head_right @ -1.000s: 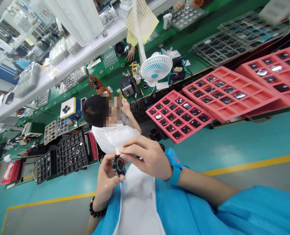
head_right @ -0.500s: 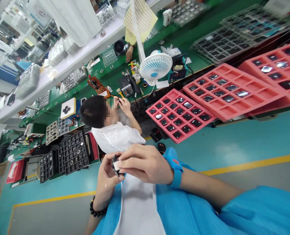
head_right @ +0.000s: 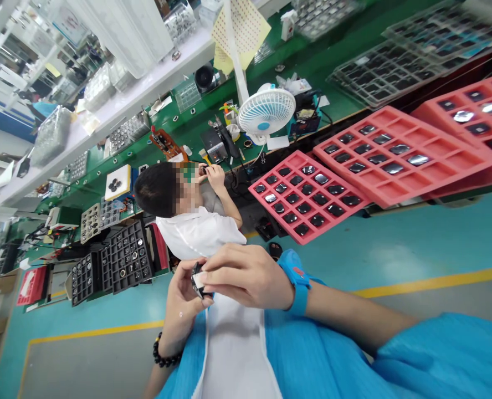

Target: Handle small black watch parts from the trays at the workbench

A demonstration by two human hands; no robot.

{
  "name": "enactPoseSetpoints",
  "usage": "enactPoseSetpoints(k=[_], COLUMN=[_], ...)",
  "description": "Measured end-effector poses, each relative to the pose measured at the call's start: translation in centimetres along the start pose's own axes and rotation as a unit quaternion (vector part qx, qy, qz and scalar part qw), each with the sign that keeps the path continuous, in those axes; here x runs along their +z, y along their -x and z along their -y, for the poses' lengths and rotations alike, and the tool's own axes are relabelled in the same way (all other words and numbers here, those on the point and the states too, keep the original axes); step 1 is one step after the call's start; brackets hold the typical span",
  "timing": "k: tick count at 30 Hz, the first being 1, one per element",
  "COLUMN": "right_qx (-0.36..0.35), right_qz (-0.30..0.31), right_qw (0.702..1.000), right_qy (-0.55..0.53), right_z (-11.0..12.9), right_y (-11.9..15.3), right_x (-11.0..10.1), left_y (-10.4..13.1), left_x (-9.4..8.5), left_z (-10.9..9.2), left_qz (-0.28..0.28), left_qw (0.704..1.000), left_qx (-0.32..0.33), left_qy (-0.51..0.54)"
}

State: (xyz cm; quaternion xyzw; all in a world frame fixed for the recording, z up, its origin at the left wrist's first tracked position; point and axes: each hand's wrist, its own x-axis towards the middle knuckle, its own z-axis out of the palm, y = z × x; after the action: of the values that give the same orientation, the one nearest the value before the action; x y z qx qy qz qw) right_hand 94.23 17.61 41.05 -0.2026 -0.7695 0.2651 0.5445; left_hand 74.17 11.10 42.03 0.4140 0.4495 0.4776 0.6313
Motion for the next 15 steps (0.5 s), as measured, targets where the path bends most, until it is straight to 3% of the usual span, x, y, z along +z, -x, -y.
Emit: enactPoseSetpoints(k=[7, 9, 11, 13, 14, 15], right_qx=[-0.011, 0.062, 0.202, 0.368, 0.451, 0.534], right_qz=[0.004, -0.006, -0.041, -0.110, -0.158, -0.220], right_qw=[1.000, 0.996, 0.976, 0.923, 0.876, 0.800], right_qy=[0.021, 0.056, 0.066, 0.005, -0.063, -0.161], right_z=[-0.3, -1.5, -4.3, -8.6, -11.2, -13.9], right_y=[0.0, 0.0, 0.2, 1.0, 1.7, 2.4], right_x=[-0.6, -1.2, -2.3, -4.4, -5.7, -7.2], left_y=[-0.5, -0.6, -0.7, -0.8, -0.9, -0.9], left_x=[0.6, 0.5, 0.1, -0.2, -0.3, -0.3], left_z=[0.2, 0.4, 1.1, 2.3, 3.1, 4.0], left_qz=[-0.015, -0.013, -0.012, -0.015, -0.015, -0.018], left_qw=[1.000, 1.000, 0.999, 0.998, 0.997, 0.995], left_qx=[-0.009, -0.020, -0.038, -0.064, -0.081, -0.100], left_qy=[-0.013, -0.010, -0.004, 0.004, 0.010, 0.017])
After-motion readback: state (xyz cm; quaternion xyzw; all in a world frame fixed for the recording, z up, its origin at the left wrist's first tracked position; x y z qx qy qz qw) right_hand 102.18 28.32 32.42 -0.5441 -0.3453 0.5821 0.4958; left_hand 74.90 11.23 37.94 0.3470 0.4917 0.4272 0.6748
